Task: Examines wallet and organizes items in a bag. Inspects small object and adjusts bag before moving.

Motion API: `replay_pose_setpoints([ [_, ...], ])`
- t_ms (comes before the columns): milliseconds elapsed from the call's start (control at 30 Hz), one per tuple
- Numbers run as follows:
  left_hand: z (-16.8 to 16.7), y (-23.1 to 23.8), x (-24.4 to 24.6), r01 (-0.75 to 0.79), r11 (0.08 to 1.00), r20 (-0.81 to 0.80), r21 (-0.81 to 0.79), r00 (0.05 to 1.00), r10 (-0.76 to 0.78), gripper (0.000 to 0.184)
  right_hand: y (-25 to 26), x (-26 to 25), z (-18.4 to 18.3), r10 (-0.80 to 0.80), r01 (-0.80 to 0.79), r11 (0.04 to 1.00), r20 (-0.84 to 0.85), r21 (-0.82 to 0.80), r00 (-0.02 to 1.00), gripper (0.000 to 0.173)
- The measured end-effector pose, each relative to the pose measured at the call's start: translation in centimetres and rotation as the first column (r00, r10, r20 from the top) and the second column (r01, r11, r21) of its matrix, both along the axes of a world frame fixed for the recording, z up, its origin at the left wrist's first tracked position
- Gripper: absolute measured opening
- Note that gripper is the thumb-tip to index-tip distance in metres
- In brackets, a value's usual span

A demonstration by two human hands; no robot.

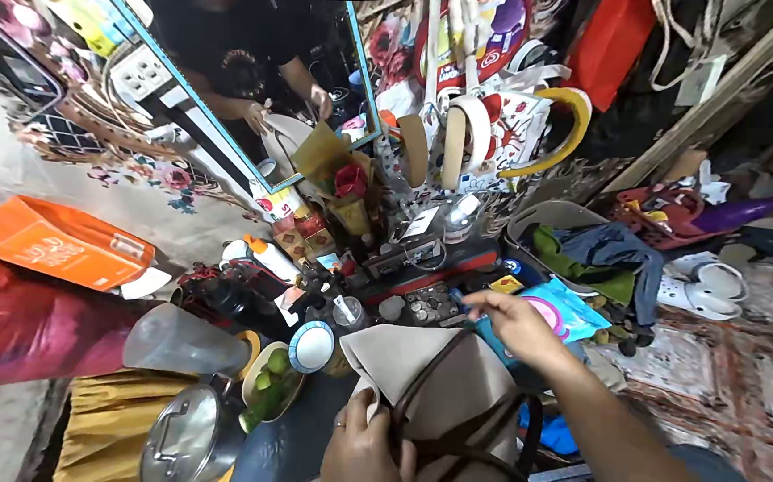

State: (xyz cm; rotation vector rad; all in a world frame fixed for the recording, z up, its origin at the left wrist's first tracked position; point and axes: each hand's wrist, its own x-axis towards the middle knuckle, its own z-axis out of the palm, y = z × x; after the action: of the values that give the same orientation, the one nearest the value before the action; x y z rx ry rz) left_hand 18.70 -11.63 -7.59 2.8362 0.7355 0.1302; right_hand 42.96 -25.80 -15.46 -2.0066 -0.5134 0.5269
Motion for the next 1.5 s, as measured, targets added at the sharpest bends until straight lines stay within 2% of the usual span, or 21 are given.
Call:
replay_pose_setpoints([
  [100, -0.7, -0.5, -0.8, 0.023, 0.999, 0.058, 0.024, 0.998, -0.024, 0.019, 2.9, 3.4, -1.8, -0.017, 0.012, 0.983, -0.024, -0.183, 1.0, 0.024],
  [233, -1.2, -0.6, -1.3, 0.022, 0.999, 0.096, 0.032, 0.995, -0.025, 0.018, 5.6, 6.2, -3.6, 0.054, -0.062, 0.935, -0.033, -0.35, 0.998, 0.021],
  [433, -1.8, -0.3, -1.6, 0.003, 1.0, 0.137, 0.024, 0.991, -0.007, 0.017, 6.9, 7.5, -5.7, 0.155, -0.166, 0.774, -0.071, -0.611, 0.985, 0.02],
  [667, -2.8, -0.4, -1.9, -0.006, 1.0, 0.205, 0.031, 0.979, -0.001, 0.018, 7.5, 7.5, -7.4, 0.218, -0.191, 0.752, -0.036, -0.631, 0.975, 0.018],
  [900, -3.3, -0.5, -1.9, -0.021, 1.0, 0.217, 0.022, 0.976, 0.015, 0.019, 9.4, 5.2, -5.9, 0.293, -0.209, 0.623, -0.023, -0.754, 0.956, 0.023],
  [1033, -3.5, -0.4, -1.9, -0.013, 1.0, 0.227, 0.012, 0.974, 0.009, 0.02, 10.5, 5.1, -5.5, 0.291, -0.256, 0.576, -0.098, -0.776, 0.952, 0.024],
  [1067, -3.6, -0.3, -1.9, -0.011, 1.0, 0.231, 0.016, 0.973, 0.007, 0.02, 10.4, 5.5, -6.0, 0.283, -0.264, 0.6, -0.108, -0.755, 0.953, 0.024],
  [1133, -3.6, -0.2, -1.8, -0.007, 1.0, 0.234, 0.019, 0.972, 0.002, 0.019, 9.2, 6.8, -7.2, 0.199, -0.213, 0.771, -0.09, -0.6, 0.976, 0.023],
  [1200, -3.7, -0.1, -1.9, -0.007, 1.0, 0.233, 0.013, 0.972, 0.004, 0.019, 7.1, 7.2, -6.6, -0.01, -0.037, 0.949, -0.147, -0.312, 0.989, 0.02],
  [1233, -3.8, 0.0, -1.9, -0.007, 1.0, 0.236, 0.013, 0.972, 0.004, 0.019, 5.8, 6.7, -5.6, -0.117, 0.085, 0.985, -0.21, -0.152, 0.971, 0.018],
  [1267, -3.9, 0.1, -1.9, -0.007, 1.0, 0.239, 0.016, 0.971, 0.003, 0.019, 4.4, 6.1, -4.5, -0.206, 0.218, 0.976, -0.291, 0.009, 0.934, 0.015],
  [1300, -4.0, 0.2, -1.9, -0.007, 1.0, 0.243, 0.024, 0.97, 0.001, 0.02, 3.1, 5.4, -3.3, -0.264, 0.358, 0.917, -0.402, 0.177, 0.877, 0.011],
  [1367, -4.1, 0.4, -1.9, 0.0, 1.0, 0.245, 0.024, 0.97, -0.006, 0.022, 0.6, 4.0, -0.5, -0.307, 0.573, 0.725, -0.565, 0.383, 0.766, 0.013],
  [1433, -4.2, 0.7, -1.7, 0.011, 1.0, 0.245, 0.018, 0.969, -0.016, 0.024, -1.2, 2.4, 2.1, -0.364, 0.698, 0.57, -0.628, 0.434, 0.688, 0.019],
  [1500, -4.2, 1.0, -1.5, 0.02, 1.0, 0.241, 0.008, 0.97, -0.022, 0.026, -2.7, 0.6, 4.4, -0.407, 0.756, 0.495, -0.655, 0.427, 0.637, 0.024],
])
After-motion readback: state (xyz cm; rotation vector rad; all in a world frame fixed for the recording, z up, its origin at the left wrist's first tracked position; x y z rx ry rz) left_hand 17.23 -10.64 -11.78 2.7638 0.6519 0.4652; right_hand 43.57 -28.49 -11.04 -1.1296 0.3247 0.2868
